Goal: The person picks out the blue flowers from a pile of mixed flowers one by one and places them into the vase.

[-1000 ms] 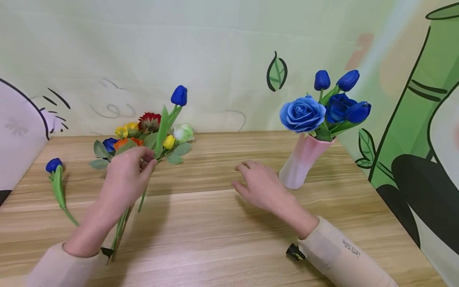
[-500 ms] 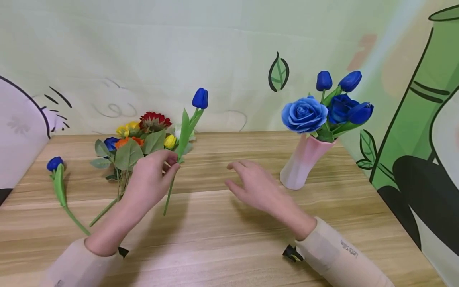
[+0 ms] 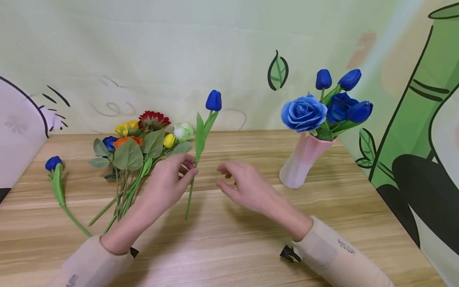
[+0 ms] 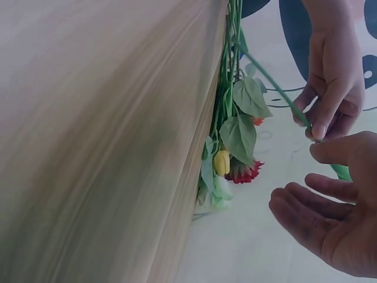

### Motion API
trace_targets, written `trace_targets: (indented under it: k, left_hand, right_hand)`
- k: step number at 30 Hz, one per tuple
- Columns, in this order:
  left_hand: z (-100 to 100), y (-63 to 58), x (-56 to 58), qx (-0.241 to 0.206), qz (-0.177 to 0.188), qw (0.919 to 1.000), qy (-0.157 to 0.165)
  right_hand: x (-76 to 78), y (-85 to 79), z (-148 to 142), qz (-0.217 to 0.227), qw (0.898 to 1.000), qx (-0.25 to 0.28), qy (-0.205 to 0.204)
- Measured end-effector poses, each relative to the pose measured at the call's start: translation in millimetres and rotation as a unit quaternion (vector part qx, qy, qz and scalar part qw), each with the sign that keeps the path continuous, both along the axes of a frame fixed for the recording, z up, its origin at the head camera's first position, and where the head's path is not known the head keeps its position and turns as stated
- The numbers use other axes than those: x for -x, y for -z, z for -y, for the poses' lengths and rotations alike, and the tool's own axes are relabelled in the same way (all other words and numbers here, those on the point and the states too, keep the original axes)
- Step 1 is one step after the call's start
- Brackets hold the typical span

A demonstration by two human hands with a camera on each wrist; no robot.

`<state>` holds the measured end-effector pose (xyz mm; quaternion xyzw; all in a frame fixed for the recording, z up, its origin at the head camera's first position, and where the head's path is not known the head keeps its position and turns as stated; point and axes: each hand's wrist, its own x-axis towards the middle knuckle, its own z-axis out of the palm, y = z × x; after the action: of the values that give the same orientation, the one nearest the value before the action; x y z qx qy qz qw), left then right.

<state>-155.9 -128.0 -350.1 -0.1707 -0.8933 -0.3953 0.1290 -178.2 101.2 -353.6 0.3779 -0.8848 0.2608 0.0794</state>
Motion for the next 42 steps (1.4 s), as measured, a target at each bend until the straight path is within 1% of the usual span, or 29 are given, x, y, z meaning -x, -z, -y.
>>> trace_targets:
  k: [5, 10, 15, 19, 22, 27, 31, 35, 39, 42]
  left_hand:
    - [-9, 1.9, 0.0, -0.041, 0.003, 0.9989, 0.022]
    - [-18, 4.0, -2.7, -0.081, 0.021, 0.9949, 0.056]
    - [-24, 7.5, -5.2, -0.106, 0.037, 0.9907, 0.076]
    - [-27, 9.5, -6.4, -0.128, 0.055, 0.9857, 0.095]
    - [-27, 11.0, -6.4, -0.142, 0.065, 0.9825, 0.101]
    - [-27, 12.0, -6.6, -0.163, 0.077, 0.9776, 0.108]
    - [-28, 11.2, -6.9, -0.168, 0.082, 0.9766, 0.107]
    - [-30, 10.6, -6.3, -0.162, 0.075, 0.979, 0.098]
    - [-31, 8.9, -6.5, -0.154, 0.066, 0.9829, 0.078]
    - [-30, 7.3, -7.3, -0.152, 0.061, 0.9851, 0.055]
  right_hand:
    - [-1.9, -3.2, 4, 0.015, 0.999, 0.032, -0.022]
    - [-3.8, -4.0, 6, 0.043, 0.996, 0.063, -0.035]
    - [-5.1, -4.1, 8, 0.06, 0.993, 0.092, -0.036]
    - [-5.7, -4.6, 10, 0.085, 0.989, 0.112, -0.035]
    - [-6.0, -4.9, 10, 0.099, 0.987, 0.12, -0.035]
    - [-6.9, -6.3, 11, 0.1, 0.987, 0.125, -0.033]
    - [-7.5, -7.5, 11, 0.101, 0.985, 0.132, -0.034]
    - [-7.3, -7.7, 11, 0.103, 0.985, 0.137, -0.034]
    - [-6.8, -7.7, 10, 0.102, 0.985, 0.134, -0.032]
    - [-6.7, -7.8, 10, 0.103, 0.986, 0.13, -0.029]
